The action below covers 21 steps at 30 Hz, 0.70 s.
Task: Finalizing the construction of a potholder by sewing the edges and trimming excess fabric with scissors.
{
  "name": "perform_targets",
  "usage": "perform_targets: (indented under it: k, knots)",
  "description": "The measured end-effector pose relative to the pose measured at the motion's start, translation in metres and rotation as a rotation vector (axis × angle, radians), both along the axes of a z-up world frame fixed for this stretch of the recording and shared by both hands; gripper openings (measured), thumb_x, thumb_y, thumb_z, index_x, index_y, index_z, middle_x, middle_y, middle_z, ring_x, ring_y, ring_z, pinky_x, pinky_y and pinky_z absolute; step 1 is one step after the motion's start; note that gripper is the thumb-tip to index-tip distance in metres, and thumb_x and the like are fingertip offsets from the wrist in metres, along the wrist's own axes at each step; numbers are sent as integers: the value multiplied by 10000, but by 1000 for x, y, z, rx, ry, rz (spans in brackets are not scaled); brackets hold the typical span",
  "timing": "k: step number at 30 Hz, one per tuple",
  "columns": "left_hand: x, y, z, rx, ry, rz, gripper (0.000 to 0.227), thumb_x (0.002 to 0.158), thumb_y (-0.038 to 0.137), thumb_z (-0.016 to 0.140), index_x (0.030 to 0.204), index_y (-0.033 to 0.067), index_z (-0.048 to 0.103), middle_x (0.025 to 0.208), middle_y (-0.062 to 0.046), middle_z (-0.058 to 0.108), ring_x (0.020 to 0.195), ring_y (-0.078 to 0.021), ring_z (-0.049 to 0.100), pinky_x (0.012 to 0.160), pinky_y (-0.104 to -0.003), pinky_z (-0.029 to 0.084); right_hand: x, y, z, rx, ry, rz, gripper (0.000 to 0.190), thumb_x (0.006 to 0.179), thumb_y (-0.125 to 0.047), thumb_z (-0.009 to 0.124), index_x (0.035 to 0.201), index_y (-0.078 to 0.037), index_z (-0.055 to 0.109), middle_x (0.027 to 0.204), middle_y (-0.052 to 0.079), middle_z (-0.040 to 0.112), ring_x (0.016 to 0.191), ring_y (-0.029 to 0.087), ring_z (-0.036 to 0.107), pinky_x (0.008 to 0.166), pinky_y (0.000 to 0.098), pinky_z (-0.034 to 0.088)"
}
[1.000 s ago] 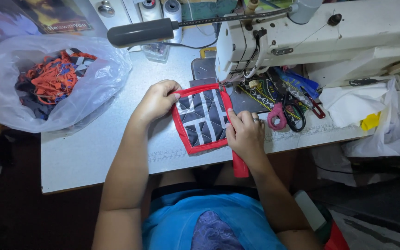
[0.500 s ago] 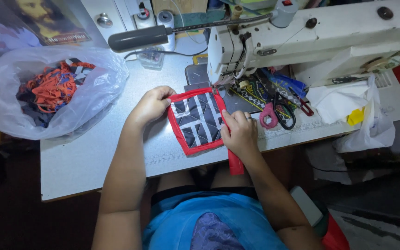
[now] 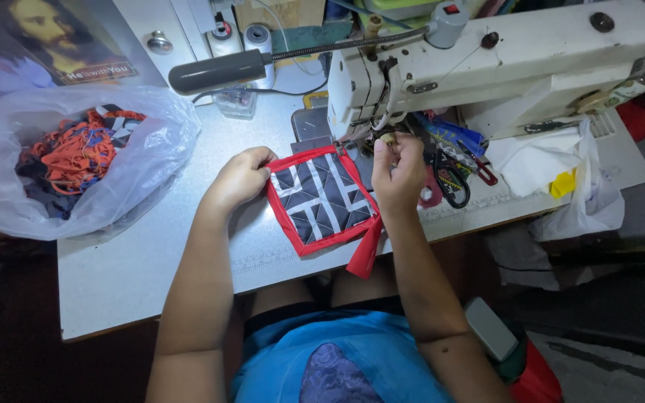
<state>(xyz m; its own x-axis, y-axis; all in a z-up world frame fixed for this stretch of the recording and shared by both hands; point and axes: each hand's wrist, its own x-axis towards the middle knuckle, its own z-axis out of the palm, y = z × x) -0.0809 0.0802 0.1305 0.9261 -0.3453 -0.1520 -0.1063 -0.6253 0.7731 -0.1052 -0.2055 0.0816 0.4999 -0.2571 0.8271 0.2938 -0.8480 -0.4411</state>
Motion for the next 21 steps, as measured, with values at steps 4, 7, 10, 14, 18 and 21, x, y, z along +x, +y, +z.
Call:
perform_targets:
  k: [4,7,10,14,18,21]
  knots:
    - [2,1,-3,13,-14,-15,217,917,60,601,1087,52,736,1008,-243,728,1073,-474,672,901,-531,516,5,-1,-4,-166,-134,-54,232,998,-215,712,1077,3,718,792,63,654,673,237,675,628,335,572]
    - [1,1,-4,22,-41,-15,235,912,49,583,1090,47,737,1019,-254,726,1076,-499,660,917,-581,498,3,-4,1,-218,-131,-10,214,1003,-173,710,1078,28,711,793,59,629,688,229,665,643,346,574]
    - [3,1,-13,28,-63,-6,235,914,51,582,1091,51,738,1024,-250,724,1074,-498,660,917,-595,491,-3,-9,7,-184,-61,91,208,995,-144,731,1081,43,697,794,89,633,693,238,672,641,342,576]
    - [15,0,-41,85,-114,32,220,918,89,600,1085,97,742,1018,-187,731,1065,-453,673,900,-592,499,-66,-8,42,98,362,270,398,1060,-248,620,1289,67,539,955,225,630,838,353,682,733,418,578]
    - [17,-19,-79,176,-599,71,237,847,108,642,1065,167,712,998,-71,636,989,-373,640,815,-526,492,-98,-11,9,-206,691,188,449,874,-288,745,1235,-31,673,968,133,671,899,347,723,741,448,590]
    - [-7,-64,-82,47,-822,-58,193,810,92,663,994,121,715,1024,-85,624,986,-374,635,786,-477,518,-105,-20,-13,-92,817,224,330,904,-144,663,1210,-26,702,988,153,696,956,405,708,813,482,579]
